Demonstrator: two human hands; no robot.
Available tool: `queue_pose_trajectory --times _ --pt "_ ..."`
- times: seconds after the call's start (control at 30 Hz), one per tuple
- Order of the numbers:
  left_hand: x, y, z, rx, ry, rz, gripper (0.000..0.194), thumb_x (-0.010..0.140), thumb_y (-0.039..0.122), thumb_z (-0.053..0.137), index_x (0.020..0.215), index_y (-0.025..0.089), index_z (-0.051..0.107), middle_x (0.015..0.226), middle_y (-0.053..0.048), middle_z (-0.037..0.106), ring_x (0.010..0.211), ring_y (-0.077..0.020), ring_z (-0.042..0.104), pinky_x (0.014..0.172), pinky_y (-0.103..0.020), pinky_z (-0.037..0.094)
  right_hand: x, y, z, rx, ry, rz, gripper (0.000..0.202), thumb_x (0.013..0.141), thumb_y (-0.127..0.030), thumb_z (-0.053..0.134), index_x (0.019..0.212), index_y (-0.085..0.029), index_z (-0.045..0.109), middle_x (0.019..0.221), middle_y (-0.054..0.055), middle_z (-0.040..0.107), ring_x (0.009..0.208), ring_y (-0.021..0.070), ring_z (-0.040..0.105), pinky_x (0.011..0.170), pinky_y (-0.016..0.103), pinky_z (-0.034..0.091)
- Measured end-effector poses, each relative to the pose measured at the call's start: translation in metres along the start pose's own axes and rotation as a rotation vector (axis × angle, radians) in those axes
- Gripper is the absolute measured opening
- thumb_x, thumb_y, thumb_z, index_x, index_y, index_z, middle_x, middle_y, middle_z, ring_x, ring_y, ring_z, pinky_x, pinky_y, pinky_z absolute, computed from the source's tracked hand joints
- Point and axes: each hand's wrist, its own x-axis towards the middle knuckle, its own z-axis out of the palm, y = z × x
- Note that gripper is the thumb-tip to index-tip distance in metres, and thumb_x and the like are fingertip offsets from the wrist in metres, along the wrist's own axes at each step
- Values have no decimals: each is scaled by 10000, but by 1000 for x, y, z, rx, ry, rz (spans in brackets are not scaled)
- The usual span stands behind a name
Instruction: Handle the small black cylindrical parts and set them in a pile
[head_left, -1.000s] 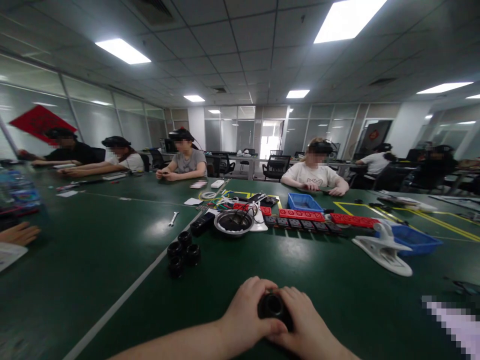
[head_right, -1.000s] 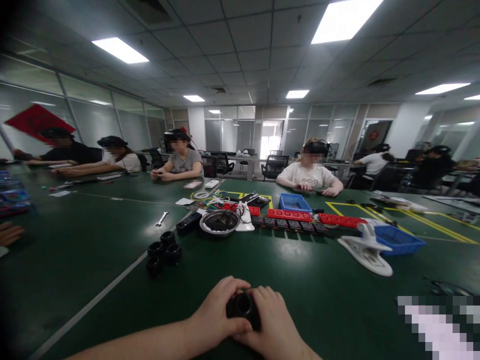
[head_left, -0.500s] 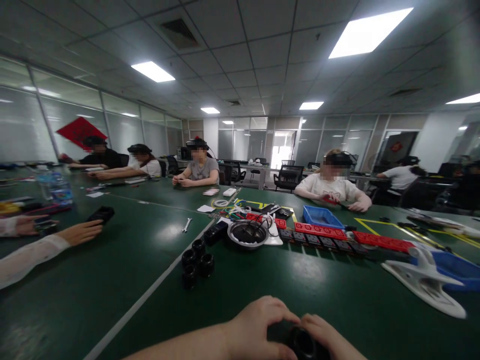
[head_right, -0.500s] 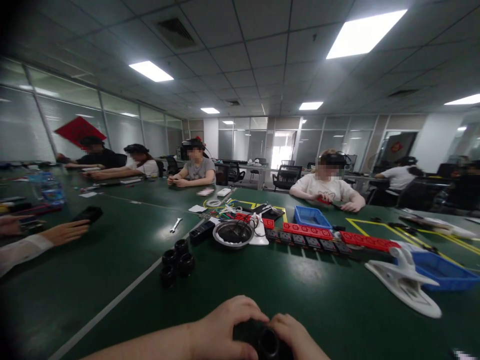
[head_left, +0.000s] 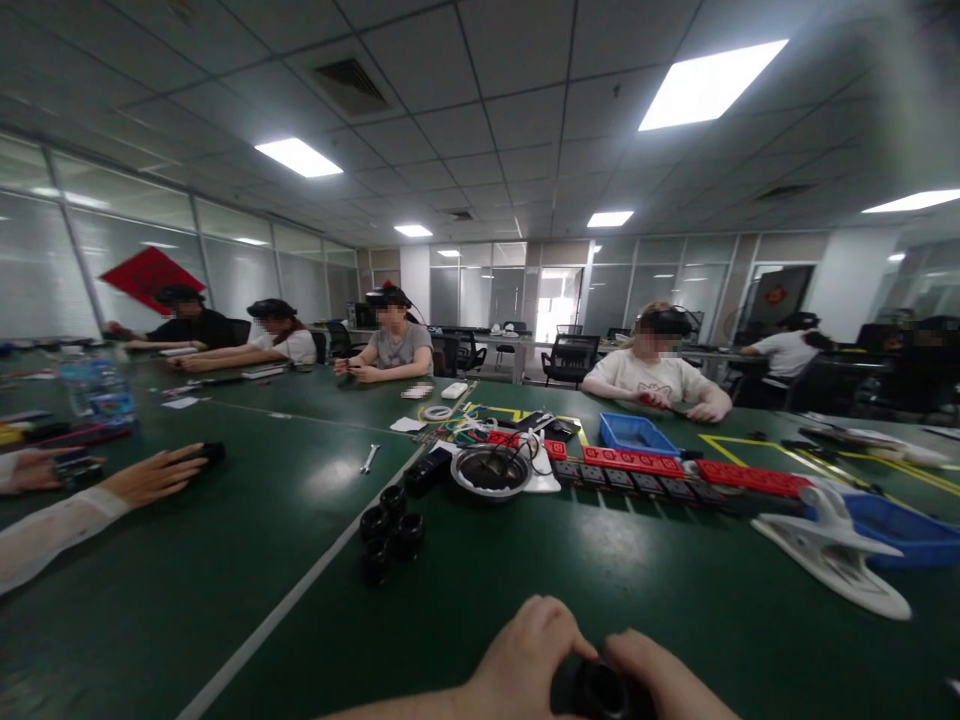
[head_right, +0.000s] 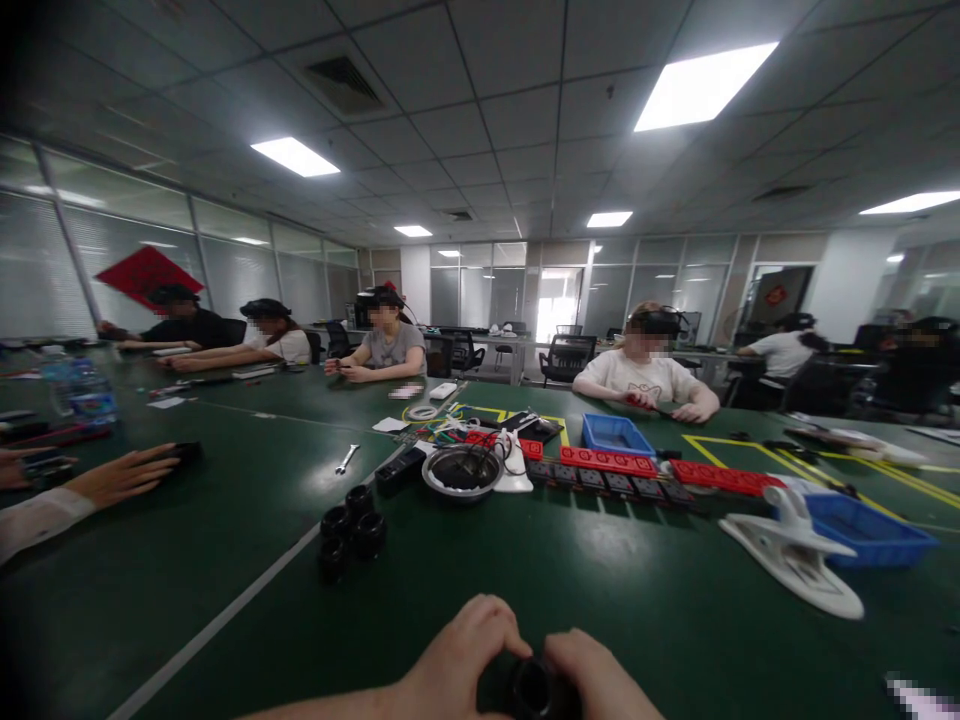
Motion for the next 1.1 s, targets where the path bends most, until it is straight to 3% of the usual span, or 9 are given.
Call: queue_pose_trajectory --times 0.1,0.2,0.3,0.43,0.6,0.73,0.9,1.0,1.1 --pt "-2 4 -2 26 42 -83 541 500 422 795 911 181 538 950 -36 499 885 -198 477 771 -298 409 2 -6 10 -165 72 28 276 603 -399 665 718 -154 612 755 74 621 724 244 533 665 339 378" --pt "-2 1 -5 13 28 -93 626 510 478 767 994 180 505 1023 -63 492 940 -227 463 825 -347 398 1 -11 5 -185 74 60 322 601 -393 665 798 -142 622 883 131 637 834 315 538 754 430 373" --pt "-1 -3 -13 -45 -30 44 700 647 545 638 1204 191 404 1173 -103 447 1050 -254 422 906 -392 354 -1 -9 -9 49 27 -13 534 586 -338 691 1062 -140 551 1103 151 565 1005 306 499 868 415 365" --pt "0 0 -26 -145 -66 219 558 786 443 511 1287 252 359 1203 -69 456 1056 -218 433 897 -346 368 -3 -6 -24 393 -127 -106 686 625 -286 667 1249 -163 407 1229 114 485 1095 245 468 935 344 355" --pt "3 5 -29 -183 -169 231 500 750 222 594 1226 284 455 1163 -27 523 1037 -191 472 907 -304 350 -3 -2 -23 277 -176 23 412 582 -159 627 992 -150 602 959 51 602 891 219 558 767 298 434" --pt "5 5 -26 -153 -236 143 496 741 272 633 1205 320 467 1055 -15 530 951 -185 510 825 -285 399 -2 0 -9 152 -65 25 364 563 -251 668 916 -175 623 887 39 616 791 202 567 671 265 423" --pt "4 14 -16 163 -90 -104 444 632 511 679 939 201 599 848 -32 512 785 -209 498 692 -306 414 3 -6 11 -209 68 82 212 629 -265 597 810 -165 642 822 92 667 756 248 580 680 317 391" --pt "3 16 -8 285 -23 -80 447 657 563 623 864 169 580 845 -58 520 788 -235 484 697 -344 398 4 -9 17 -333 61 91 202 627 -186 555 807 -170 644 829 102 677 781 269 593 711 342 392" --pt "3 12 -1 242 15 -44 444 625 513 680 863 159 558 886 -63 532 821 -241 491 723 -348 400 4 -5 21 -323 62 95 277 611 -166 560 876 -163 638 886 117 677 863 312 586 771 393 396"
